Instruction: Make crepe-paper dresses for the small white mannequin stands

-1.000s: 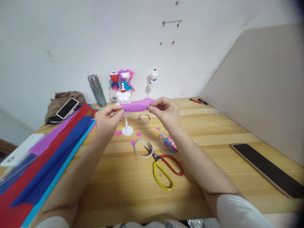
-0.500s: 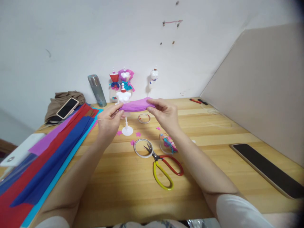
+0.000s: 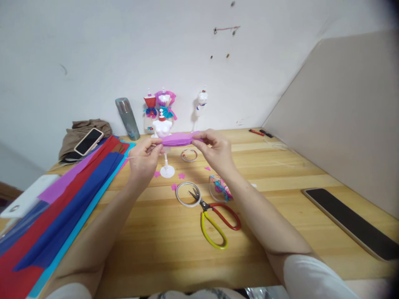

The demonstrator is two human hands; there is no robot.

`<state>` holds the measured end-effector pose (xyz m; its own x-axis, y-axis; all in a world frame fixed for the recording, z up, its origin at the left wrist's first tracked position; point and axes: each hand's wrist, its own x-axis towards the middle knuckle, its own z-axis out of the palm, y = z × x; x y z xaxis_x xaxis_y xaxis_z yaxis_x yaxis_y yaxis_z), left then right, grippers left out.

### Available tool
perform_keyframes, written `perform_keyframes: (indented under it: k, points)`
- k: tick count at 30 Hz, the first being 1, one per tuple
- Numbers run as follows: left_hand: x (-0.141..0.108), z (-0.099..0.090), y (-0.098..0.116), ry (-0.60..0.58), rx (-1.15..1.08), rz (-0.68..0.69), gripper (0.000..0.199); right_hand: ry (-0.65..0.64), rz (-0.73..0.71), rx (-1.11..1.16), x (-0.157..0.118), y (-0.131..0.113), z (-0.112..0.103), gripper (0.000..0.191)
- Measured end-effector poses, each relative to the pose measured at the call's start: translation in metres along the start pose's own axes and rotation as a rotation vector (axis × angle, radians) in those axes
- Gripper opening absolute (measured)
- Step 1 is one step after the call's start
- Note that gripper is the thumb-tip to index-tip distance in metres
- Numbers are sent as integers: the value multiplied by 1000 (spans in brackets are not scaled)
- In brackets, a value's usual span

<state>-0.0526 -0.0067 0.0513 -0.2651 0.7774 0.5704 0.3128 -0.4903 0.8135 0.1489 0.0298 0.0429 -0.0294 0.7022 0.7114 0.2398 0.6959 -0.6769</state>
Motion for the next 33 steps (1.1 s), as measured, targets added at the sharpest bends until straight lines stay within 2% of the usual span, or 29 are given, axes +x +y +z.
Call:
perform_keyframes:
  k: [7,10,16,25,28,33]
  points:
    - [4,1,1,-14,-184,-152,14,-6,261,158,3,-1,1,10]
    - [5,0,3,-38,-176,-174,16,0,307,206,5,-4,0,12]
    - [4,0,4,-30,-150,-141,16,21,311,230,6,-6,0,13]
    - [-1,1,0,23,-67,24,23,-16,237,257,5,-4,-1,14]
    - [-1,1,-2,21,-63,13,22,-21,250,261,4,-3,1,14]
    - [1,2,-3,-33,-101,-81,21,-28,267,201,4,3,2,16]
